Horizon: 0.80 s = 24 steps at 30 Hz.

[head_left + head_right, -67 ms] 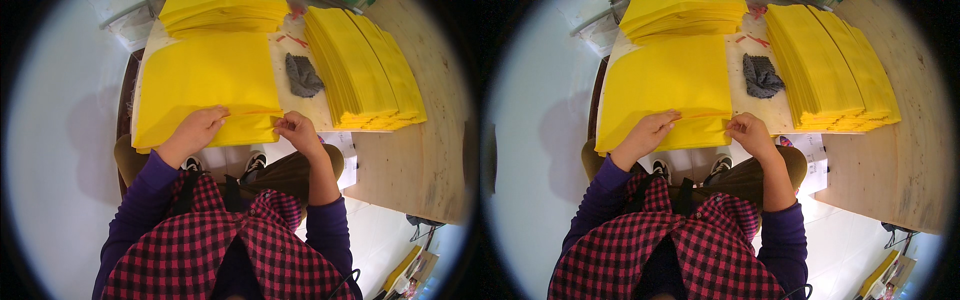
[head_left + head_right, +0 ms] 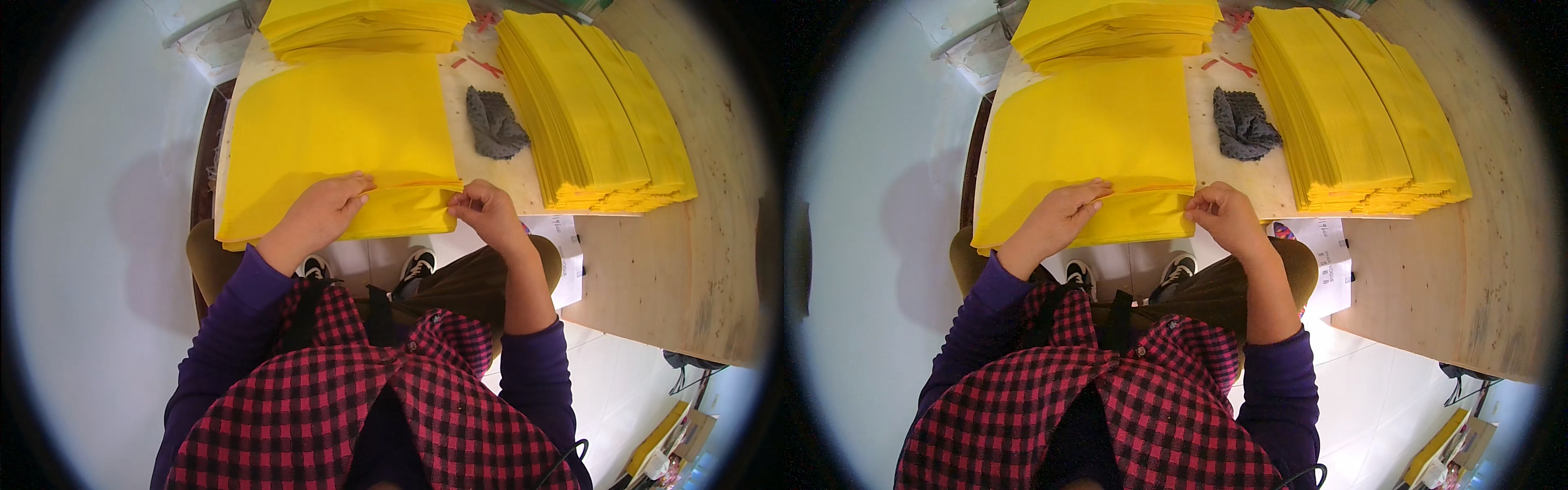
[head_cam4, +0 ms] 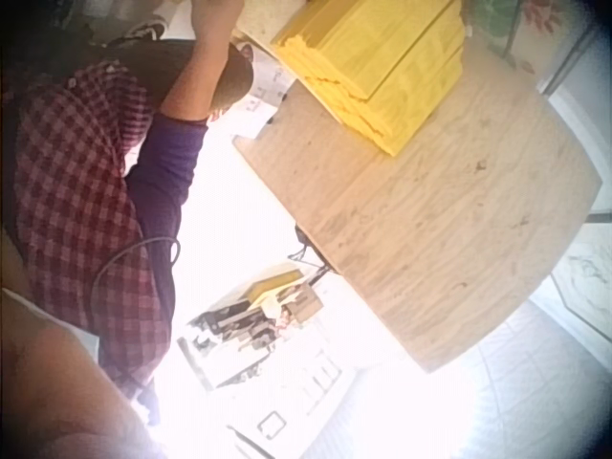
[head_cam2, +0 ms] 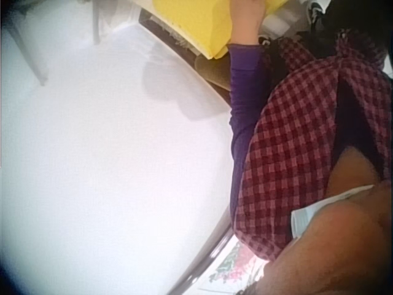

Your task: The person folds yellow sheets of material on a table, aligning edges and pressing creases. They stack the folded sheets and continue folding additional sheets in the same manner.

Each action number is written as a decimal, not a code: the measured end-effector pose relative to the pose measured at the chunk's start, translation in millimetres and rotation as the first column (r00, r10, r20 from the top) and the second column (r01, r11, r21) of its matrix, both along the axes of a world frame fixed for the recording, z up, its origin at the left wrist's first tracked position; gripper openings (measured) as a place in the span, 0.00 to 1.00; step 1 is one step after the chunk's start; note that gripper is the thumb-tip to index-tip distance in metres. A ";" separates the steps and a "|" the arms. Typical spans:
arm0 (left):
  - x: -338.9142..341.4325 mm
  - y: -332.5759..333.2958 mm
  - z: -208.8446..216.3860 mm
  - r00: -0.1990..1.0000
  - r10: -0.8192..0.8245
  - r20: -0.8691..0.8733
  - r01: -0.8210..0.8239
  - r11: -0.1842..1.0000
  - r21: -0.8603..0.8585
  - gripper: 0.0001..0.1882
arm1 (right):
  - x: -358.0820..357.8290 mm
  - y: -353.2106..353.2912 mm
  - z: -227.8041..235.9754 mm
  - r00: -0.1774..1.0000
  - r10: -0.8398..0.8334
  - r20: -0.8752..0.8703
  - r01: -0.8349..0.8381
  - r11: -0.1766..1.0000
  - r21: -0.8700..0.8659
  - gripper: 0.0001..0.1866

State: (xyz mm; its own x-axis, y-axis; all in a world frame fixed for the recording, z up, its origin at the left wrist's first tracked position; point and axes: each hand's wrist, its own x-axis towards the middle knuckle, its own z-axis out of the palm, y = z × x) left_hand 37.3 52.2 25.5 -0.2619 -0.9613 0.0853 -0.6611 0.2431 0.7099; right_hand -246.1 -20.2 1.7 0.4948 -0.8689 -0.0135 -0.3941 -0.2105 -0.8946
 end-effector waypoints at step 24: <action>0.9 1.3 0.9 0.995 -0.035 0.089 0.036 0.999 -0.010 0.16 | 5.9 -11.9 37.1 0.995 0.085 -0.050 -0.083 0.996 0.025 0.05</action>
State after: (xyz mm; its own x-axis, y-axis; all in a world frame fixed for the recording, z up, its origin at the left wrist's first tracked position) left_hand 38.1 53.4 26.4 -0.3032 -0.9503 0.0710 -0.7123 0.2755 0.6456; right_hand -240.2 -32.1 38.8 0.5641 -0.8235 -0.0604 -0.4213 -0.2241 -0.8788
